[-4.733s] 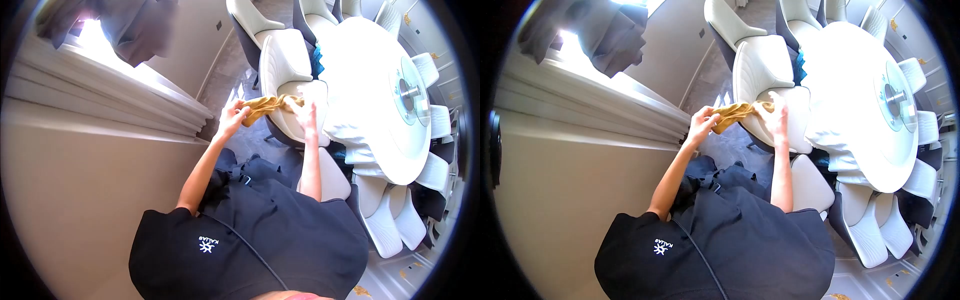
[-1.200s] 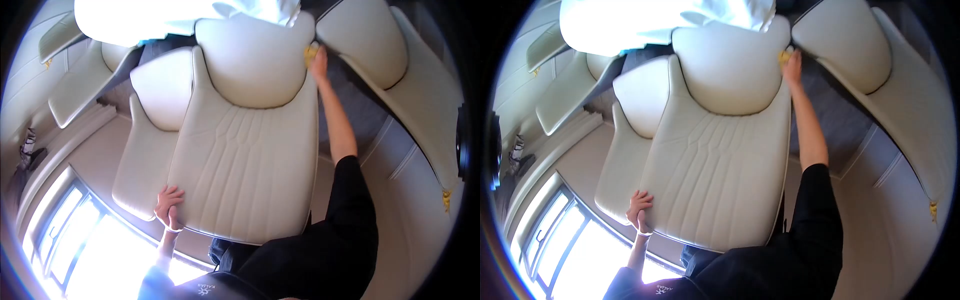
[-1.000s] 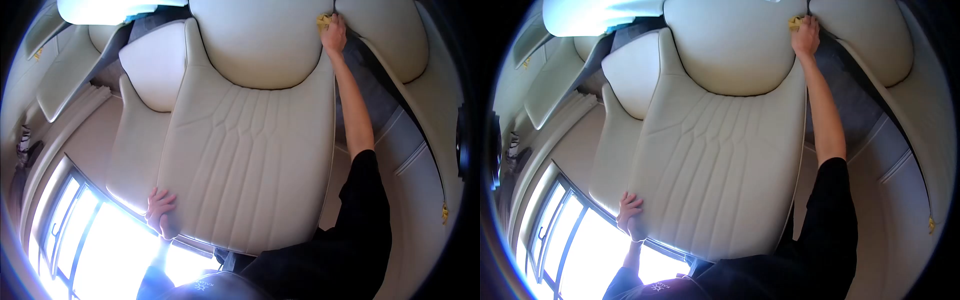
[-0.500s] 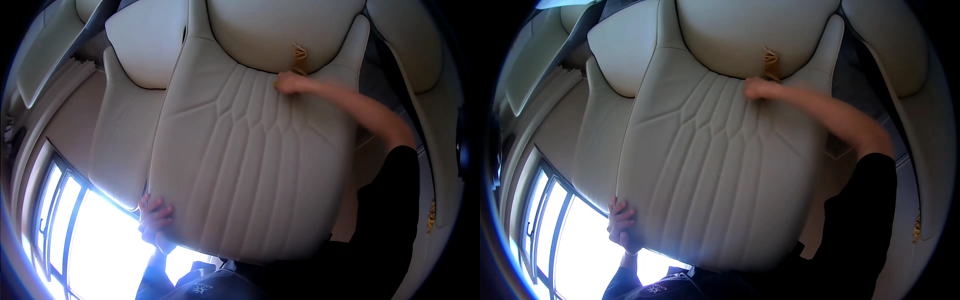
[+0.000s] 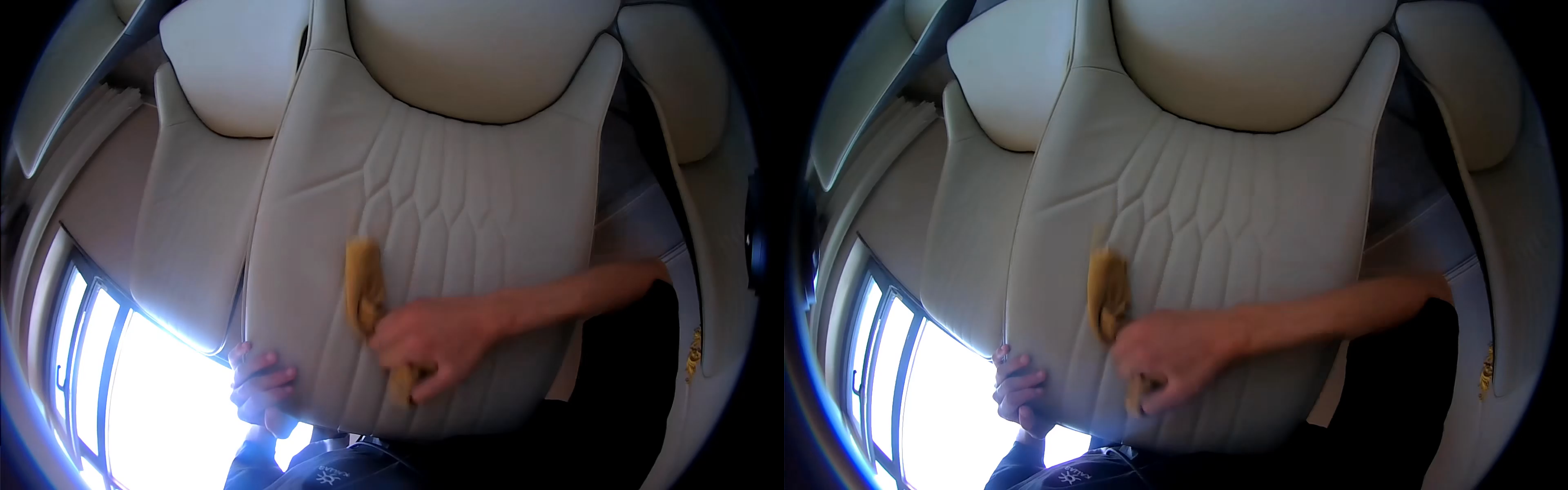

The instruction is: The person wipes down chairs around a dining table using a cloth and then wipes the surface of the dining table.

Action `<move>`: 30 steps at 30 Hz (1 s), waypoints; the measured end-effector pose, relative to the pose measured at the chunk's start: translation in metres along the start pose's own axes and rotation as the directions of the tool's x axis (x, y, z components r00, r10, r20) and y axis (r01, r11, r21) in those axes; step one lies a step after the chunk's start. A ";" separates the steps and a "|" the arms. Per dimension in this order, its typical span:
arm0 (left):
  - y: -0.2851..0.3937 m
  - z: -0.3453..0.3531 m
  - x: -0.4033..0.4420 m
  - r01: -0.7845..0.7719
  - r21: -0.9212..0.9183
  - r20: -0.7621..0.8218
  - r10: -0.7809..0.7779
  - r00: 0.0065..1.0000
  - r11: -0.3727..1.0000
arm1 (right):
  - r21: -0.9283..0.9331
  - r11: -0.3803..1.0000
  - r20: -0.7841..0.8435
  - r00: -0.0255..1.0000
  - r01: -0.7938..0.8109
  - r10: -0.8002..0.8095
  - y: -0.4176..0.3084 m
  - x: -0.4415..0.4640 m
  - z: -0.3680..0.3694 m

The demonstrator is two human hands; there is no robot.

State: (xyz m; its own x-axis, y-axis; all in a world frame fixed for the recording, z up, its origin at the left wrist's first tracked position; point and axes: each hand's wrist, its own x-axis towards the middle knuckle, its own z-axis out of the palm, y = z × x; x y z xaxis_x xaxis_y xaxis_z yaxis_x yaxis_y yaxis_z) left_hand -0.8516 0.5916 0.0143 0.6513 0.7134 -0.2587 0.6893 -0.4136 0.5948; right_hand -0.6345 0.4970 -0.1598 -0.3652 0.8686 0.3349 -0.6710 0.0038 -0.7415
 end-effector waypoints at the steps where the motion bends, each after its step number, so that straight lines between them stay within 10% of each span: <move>1: 0.001 0.000 0.000 0.002 -0.009 -0.002 -0.002 1.000 1.000 | -0.001 1.000 0.001 1.000 -0.009 0.009 0.000 -0.003 -0.001; 5: -0.001 -0.001 -0.001 0.009 -0.033 0.021 -0.009 1.000 0.999 | -0.445 0.797 -0.299 0.906 -0.409 0.298 0.038 -0.038 -0.039; 9: 0.000 0.001 0.002 0.013 -0.080 -0.006 -0.013 1.000 0.997 | -0.460 -0.068 -0.727 0.331 -0.885 0.602 0.129 -0.130 -0.140; 11: 0.001 0.001 0.004 0.004 -0.074 0.003 -0.004 1.000 0.997 | -0.339 -0.180 -0.789 0.174 -0.923 0.590 0.152 -0.156 -0.181; 16: 0.000 0.002 -0.002 -0.008 -0.120 -0.011 0.007 1.000 0.993 | 0.002 0.246 -0.619 0.193 -0.969 0.762 0.167 -0.084 -0.170; 20: 0.000 0.005 0.001 -0.010 -0.132 -0.023 0.007 1.000 0.991 | 0.358 0.816 -0.784 0.329 -0.453 0.526 0.193 0.027 -0.165; 24: 0.002 0.002 0.000 -0.015 -0.133 0.021 0.018 1.000 0.991 | 0.106 0.971 -0.969 0.198 -0.217 0.150 0.180 0.108 -0.205; 26: 0.005 0.002 -0.004 0.005 -0.149 0.005 -0.004 1.000 0.989 | 0.206 0.978 -0.963 0.177 -0.013 0.205 0.175 0.113 -0.227; 29: 0.000 0.006 -0.004 -0.008 -0.192 -0.025 0.003 1.000 0.981 | 0.121 0.990 -0.981 0.162 0.067 0.109 0.177 0.114 -0.247; 30: 0.001 0.005 -0.004 -0.018 -0.210 -0.025 0.013 1.000 0.978 | 0.002 0.992 -0.968 0.247 -0.129 0.034 0.184 0.107 -0.257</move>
State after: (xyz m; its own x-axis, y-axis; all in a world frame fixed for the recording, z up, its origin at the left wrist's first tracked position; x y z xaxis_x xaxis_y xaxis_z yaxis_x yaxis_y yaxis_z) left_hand -0.8518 0.5853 0.0121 0.6522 0.7216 -0.2321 0.5956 -0.2985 0.7457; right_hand -0.6314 0.7177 -0.4102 0.5118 0.6948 -0.5053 -0.6195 -0.1090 -0.7774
